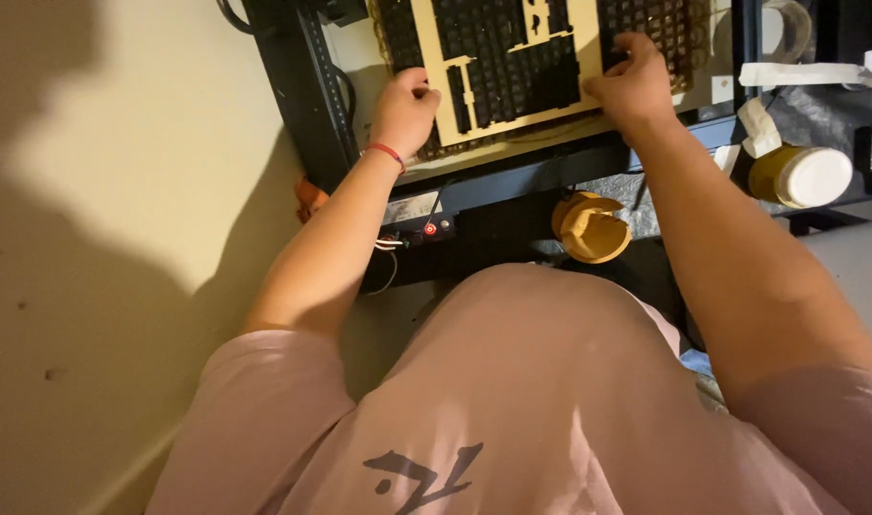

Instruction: The person clears the laser cutter bed by removing a wooden frame and cut-out pieces, using tape to pick up small debris, then places a new wooden sheet and aligns it for the next cut.

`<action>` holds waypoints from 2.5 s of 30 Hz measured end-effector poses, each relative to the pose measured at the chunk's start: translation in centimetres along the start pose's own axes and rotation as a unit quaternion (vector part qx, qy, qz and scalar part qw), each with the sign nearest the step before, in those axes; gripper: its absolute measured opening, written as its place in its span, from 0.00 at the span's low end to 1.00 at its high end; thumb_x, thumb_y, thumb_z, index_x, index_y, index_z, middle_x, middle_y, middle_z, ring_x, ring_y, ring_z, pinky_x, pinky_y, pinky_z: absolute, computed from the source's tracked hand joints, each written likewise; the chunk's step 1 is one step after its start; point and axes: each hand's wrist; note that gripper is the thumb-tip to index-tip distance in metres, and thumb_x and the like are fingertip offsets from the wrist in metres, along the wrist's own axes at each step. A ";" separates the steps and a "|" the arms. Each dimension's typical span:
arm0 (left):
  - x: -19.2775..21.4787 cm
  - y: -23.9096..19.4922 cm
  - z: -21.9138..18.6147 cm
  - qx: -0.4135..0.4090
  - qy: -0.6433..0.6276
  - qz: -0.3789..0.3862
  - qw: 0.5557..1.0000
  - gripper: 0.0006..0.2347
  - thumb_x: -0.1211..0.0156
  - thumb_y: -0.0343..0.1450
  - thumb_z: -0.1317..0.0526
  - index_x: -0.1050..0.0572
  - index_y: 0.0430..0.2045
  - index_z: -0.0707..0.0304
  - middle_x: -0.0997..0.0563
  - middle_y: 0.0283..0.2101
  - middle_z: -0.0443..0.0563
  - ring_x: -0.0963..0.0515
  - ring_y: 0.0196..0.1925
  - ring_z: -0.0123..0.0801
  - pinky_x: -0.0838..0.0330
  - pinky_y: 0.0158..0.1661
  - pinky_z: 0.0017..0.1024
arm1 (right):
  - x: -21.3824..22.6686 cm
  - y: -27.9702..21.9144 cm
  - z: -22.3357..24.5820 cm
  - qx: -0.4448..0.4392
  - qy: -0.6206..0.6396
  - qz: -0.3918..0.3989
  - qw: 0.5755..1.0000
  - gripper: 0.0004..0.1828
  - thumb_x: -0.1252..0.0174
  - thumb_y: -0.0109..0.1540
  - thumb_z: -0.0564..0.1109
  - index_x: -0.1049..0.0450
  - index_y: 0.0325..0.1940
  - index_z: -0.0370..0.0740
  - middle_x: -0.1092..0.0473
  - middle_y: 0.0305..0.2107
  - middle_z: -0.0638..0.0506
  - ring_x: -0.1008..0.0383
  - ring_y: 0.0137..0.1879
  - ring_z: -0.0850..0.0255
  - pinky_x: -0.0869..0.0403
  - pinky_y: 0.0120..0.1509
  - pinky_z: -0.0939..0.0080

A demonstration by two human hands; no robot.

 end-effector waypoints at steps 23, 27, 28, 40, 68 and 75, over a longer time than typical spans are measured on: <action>0.6 -0.9 -3.6 0.102 -0.531 0.064 0.839 0.05 0.51 0.77 0.59 0.31 0.34 0.57 0.22 0.33 0.53 0.28 0.24 0.28 0.33 0.20 0.27 | 8.7 -3.1 -2.1 0.145 0.143 -0.075 0.976 0.21 0.58 0.62 0.29 0.26 0.54 0.35 0.28 0.37 0.50 0.27 0.36 0.62 0.29 0.34 0.63; -1.0 -1.8 -5.7 0.130 -0.544 0.089 0.824 0.06 0.52 0.76 0.58 0.30 0.39 0.57 0.23 0.35 0.51 0.29 0.25 0.29 0.32 0.22 0.26 | 8.3 -4.5 -0.4 0.128 0.156 0.046 0.978 0.21 0.56 0.70 0.45 0.37 0.65 0.32 0.31 0.51 0.39 0.28 0.51 0.51 0.23 0.51 0.54; -1.7 -1.7 -5.4 0.110 -0.566 0.103 0.810 0.05 0.50 0.76 0.60 0.29 0.40 0.58 0.22 0.35 0.52 0.28 0.24 0.29 0.32 0.21 0.28 | 7.7 -4.2 -0.8 0.126 0.193 0.076 0.970 0.25 0.57 0.71 0.54 0.38 0.67 0.36 0.33 0.54 0.37 0.29 0.58 0.45 0.22 0.55 0.48; -6.9 -2.6 -7.5 0.026 -0.396 0.187 0.899 0.13 0.47 0.71 0.61 0.27 0.48 0.66 0.19 0.51 0.57 0.20 0.56 0.44 0.24 0.59 0.42 | 10.3 -2.6 -3.4 0.082 0.025 -0.041 0.995 0.11 0.41 0.66 0.40 0.24 0.53 0.48 0.26 0.43 0.62 0.30 0.44 0.72 0.29 0.42 0.66; 9.0 1.5 1.1 -0.202 0.115 -0.173 0.957 0.12 0.57 0.74 0.61 0.23 0.44 0.57 0.20 0.42 0.57 0.20 0.39 0.52 0.28 0.35 0.44 | 13.2 -2.2 -4.1 -0.093 0.501 -0.106 0.854 0.16 0.55 0.64 0.37 0.27 0.52 0.45 0.26 0.41 0.49 0.27 0.39 0.66 0.23 0.47 0.69; 5.0 -3.6 -5.9 -0.165 0.229 0.068 0.957 0.16 0.60 0.75 0.66 0.32 0.56 0.62 0.29 0.53 0.58 0.30 0.50 0.45 0.36 0.48 0.40 | 13.4 -4.3 -1.5 -0.084 0.579 -0.046 0.810 0.22 0.59 0.65 0.37 0.28 0.60 0.33 0.24 0.43 0.44 0.25 0.36 0.66 0.20 0.40 0.77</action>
Point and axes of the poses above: each hand's wrist, its own y-axis towards the middle knuckle, its own x-axis out of the back of the hand, z = x × y
